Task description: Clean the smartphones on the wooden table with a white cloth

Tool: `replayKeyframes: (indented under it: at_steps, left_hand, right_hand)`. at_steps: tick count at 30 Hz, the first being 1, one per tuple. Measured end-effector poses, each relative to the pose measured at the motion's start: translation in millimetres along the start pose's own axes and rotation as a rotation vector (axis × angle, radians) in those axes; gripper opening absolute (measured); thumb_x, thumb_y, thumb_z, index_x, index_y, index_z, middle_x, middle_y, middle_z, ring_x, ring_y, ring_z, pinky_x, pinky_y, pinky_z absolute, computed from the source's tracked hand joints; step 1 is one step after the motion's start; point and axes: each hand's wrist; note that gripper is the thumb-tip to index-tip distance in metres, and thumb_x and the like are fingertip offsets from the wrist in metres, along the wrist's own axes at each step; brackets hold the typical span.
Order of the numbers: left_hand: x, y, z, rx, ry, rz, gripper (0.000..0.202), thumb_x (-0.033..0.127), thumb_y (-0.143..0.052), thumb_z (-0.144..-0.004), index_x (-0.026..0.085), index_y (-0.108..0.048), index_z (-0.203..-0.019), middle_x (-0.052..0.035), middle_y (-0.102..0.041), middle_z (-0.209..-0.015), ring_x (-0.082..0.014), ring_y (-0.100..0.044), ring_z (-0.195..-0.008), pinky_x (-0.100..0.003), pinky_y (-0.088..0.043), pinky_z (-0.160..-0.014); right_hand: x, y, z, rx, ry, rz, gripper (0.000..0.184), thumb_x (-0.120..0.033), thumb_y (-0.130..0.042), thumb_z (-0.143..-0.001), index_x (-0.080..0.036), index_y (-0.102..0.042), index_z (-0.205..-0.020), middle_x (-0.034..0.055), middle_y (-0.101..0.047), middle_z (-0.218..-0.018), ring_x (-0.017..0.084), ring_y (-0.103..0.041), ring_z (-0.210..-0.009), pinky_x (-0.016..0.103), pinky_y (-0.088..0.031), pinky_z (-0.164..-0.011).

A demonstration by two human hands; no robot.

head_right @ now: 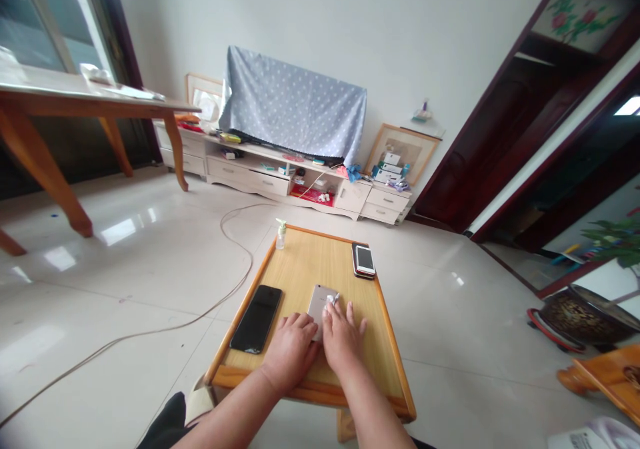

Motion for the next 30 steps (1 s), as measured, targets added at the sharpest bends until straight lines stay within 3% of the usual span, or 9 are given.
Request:
replayKeyframes:
  at_steps: [7,15,22,30]
  left_hand:
    - [-6,-3.6,-2,-0.002,-0.032,0.081,0.032,0.026,-0.040,-0.100,0.024,-0.071,-0.108,-0.0079,-0.068,-0.107,-0.0226,-0.057,-0.105,-0.037,-0.041,-0.093]
    - [-7,-6.7,-5,0.017,-0.038,0.087,0.026,0.026,-0.046,-0.098,0.022,-0.071,-0.102,-0.0068,-0.068,-0.103,-0.0226,-0.057,-0.105,-0.037,-0.042,-0.095]
    - [-11,-11.2,-5,0.047,-0.070,0.163,0.029,0.026,-0.046,-0.100,0.026,-0.070,-0.115,-0.0049,-0.070,-0.116,-0.0204,-0.059,-0.107,-0.035,-0.045,-0.098]
    - [-8,-9.2,-7,-0.012,-0.044,0.115,0.025,0.022,-0.049,-0.096,0.022,-0.074,-0.102,-0.0081,-0.071,-0.104,-0.0213,-0.061,-0.106,-0.035,-0.048,-0.101]
  right_hand:
    - [-3,-20,34,-0.010,0.077,-0.021,0.061,-0.053,-0.007,-0.105,-0.038,-0.044,-0.152,-0.0014,-0.036,-0.161,0.027,-0.016,-0.155,0.066,-0.010,-0.120]
    - [-8,4,-10,-0.028,0.013,-0.054,0.059,-0.053,-0.013,-0.106,-0.035,-0.046,-0.151,-0.0010,-0.035,-0.162,0.028,-0.012,-0.155,0.066,-0.011,-0.120]
    - [-3,-11,26,-0.052,0.125,-0.106,0.062,-0.056,-0.008,-0.105,-0.038,-0.049,-0.149,-0.0011,-0.040,-0.159,0.026,-0.014,-0.155,0.063,-0.005,-0.122]
    - [-10,9,-20,-0.069,0.023,-0.104,0.060,-0.055,-0.012,-0.105,-0.035,-0.049,-0.149,0.0020,-0.040,-0.160,0.031,-0.013,-0.155,0.069,-0.007,-0.118]
Point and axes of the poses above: each hand's wrist, its own z-axis away from the middle knuckle, its own y-axis out of the back of the hand, x = y × z
